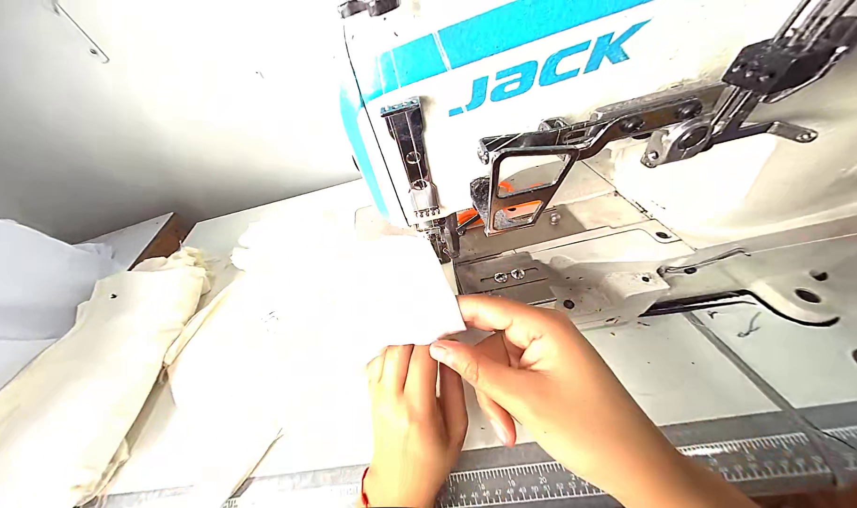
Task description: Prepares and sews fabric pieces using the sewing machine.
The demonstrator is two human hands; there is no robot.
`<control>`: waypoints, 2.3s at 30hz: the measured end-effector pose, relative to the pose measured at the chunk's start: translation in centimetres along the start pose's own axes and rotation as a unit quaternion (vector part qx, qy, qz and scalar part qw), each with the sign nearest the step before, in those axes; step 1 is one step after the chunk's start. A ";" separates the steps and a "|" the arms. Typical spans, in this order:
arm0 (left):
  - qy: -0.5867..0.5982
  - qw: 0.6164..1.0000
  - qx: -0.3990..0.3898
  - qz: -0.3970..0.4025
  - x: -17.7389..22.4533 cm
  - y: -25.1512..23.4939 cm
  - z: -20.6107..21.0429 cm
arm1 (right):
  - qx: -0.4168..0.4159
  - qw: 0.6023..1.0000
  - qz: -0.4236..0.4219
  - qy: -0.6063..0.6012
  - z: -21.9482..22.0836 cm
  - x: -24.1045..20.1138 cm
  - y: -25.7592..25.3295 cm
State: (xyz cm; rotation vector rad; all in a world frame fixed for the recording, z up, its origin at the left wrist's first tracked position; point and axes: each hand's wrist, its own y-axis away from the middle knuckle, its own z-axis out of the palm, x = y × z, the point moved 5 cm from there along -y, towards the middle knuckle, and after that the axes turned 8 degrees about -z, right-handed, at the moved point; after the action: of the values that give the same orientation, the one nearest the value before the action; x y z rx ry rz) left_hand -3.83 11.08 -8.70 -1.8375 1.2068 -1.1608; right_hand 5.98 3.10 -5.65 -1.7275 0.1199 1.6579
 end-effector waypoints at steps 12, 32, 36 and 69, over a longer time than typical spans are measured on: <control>0.004 1.000 0.001 0.004 0.3 -1.6 1.3 | -0.003 0.999 -0.040 0.012 -0.4 -0.1 0.1; -0.022 0.866 -0.204 0.456 -0.3 -9.5 -1.0 | -0.084 0.992 -0.003 0.094 -2.1 2.3 -0.2; 0.026 0.888 -0.175 0.424 -0.4 -10.0 -1.3 | -0.112 0.986 -0.016 0.122 -2.1 2.3 -0.6; -0.013 0.845 -0.362 0.393 0.2 -12.8 -1.4 | -0.052 0.971 -0.153 0.179 -1.2 2.9 0.2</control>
State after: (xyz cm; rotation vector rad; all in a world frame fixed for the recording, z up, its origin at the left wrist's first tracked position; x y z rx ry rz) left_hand -0.50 15.57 2.85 -1.4908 2.2920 -0.1996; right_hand 7.37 3.40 -8.43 -1.9977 -0.0653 1.1400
